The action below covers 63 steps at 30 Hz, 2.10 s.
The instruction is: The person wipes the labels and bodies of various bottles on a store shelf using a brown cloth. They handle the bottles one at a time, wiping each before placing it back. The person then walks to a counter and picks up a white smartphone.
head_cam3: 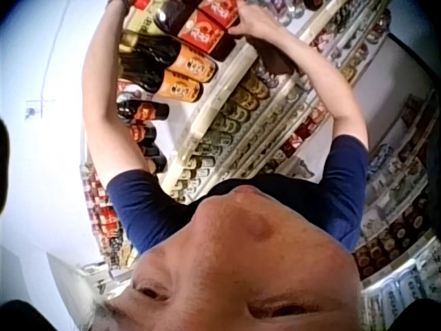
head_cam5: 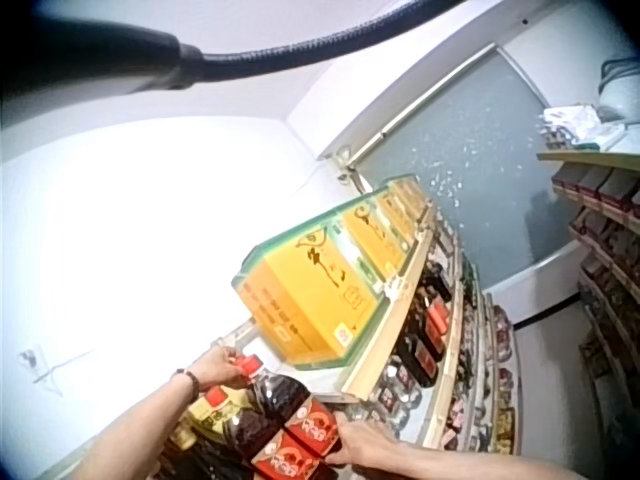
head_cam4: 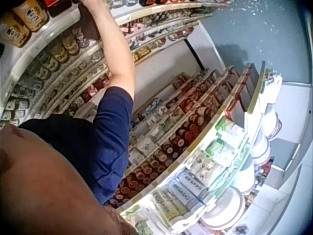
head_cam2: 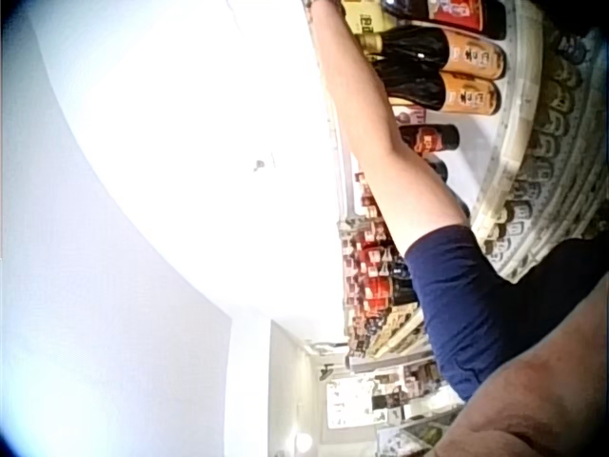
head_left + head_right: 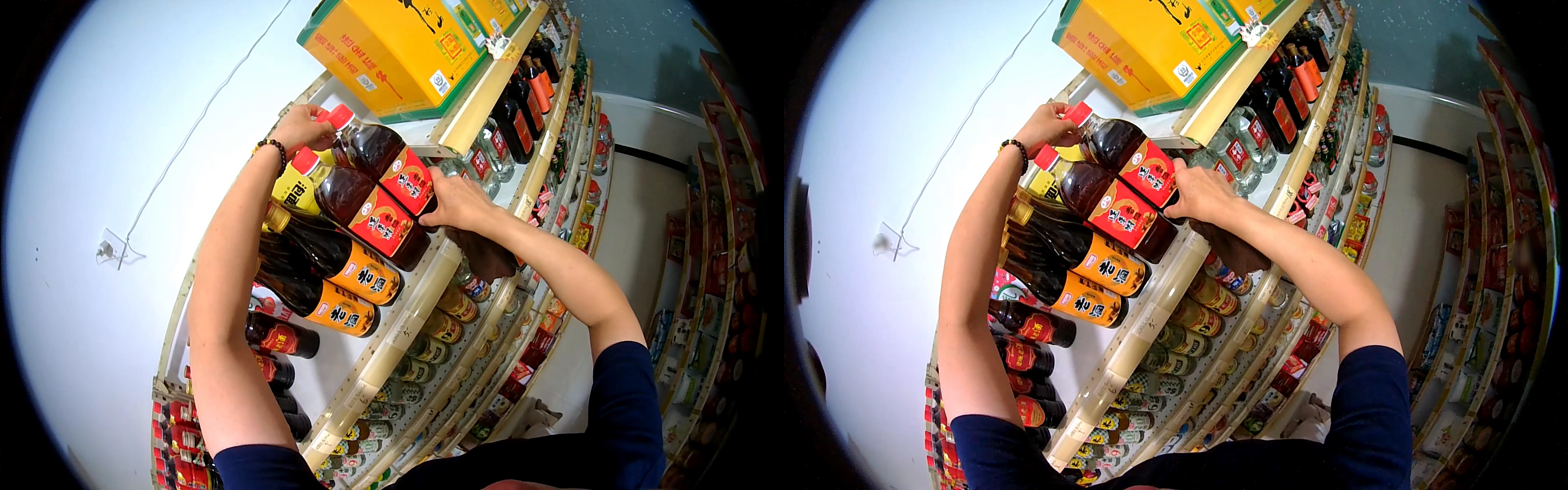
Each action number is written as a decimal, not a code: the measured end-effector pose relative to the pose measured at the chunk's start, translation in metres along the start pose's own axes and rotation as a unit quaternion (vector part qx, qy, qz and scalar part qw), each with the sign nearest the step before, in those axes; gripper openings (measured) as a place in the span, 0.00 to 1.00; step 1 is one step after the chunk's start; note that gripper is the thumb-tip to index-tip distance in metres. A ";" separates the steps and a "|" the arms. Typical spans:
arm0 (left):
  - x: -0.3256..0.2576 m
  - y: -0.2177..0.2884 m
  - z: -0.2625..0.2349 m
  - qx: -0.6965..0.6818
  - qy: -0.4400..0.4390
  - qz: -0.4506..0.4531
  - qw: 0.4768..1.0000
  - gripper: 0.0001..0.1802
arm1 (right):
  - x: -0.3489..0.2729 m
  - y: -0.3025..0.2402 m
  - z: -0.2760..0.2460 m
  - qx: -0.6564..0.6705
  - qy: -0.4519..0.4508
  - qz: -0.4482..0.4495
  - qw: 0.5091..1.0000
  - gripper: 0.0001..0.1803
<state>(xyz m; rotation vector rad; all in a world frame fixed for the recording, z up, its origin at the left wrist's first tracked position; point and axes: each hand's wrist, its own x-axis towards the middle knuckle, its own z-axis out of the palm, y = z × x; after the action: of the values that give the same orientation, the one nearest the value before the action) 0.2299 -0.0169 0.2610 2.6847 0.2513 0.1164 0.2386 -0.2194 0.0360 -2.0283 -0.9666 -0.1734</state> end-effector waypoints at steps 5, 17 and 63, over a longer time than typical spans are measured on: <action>-0.003 0.007 0.004 0.006 0.014 -0.001 1.000 0.08 | 0.003 0.004 0.000 -0.008 0.008 -0.012 1.000 0.35; -0.002 0.000 0.001 -0.031 -0.006 0.024 0.999 0.09 | 0.008 0.009 -0.001 -0.003 -0.005 -0.025 1.000 0.38; -0.100 0.031 0.001 0.020 -0.113 -0.030 0.993 0.27 | -0.050 0.072 -0.030 0.102 -0.037 -0.029 0.994 0.34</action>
<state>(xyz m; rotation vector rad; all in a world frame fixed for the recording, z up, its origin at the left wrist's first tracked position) 0.1367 -0.0639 0.2696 2.6964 0.2655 -0.2112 0.2605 -0.2939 -0.0140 -1.8313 -1.0454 -0.0281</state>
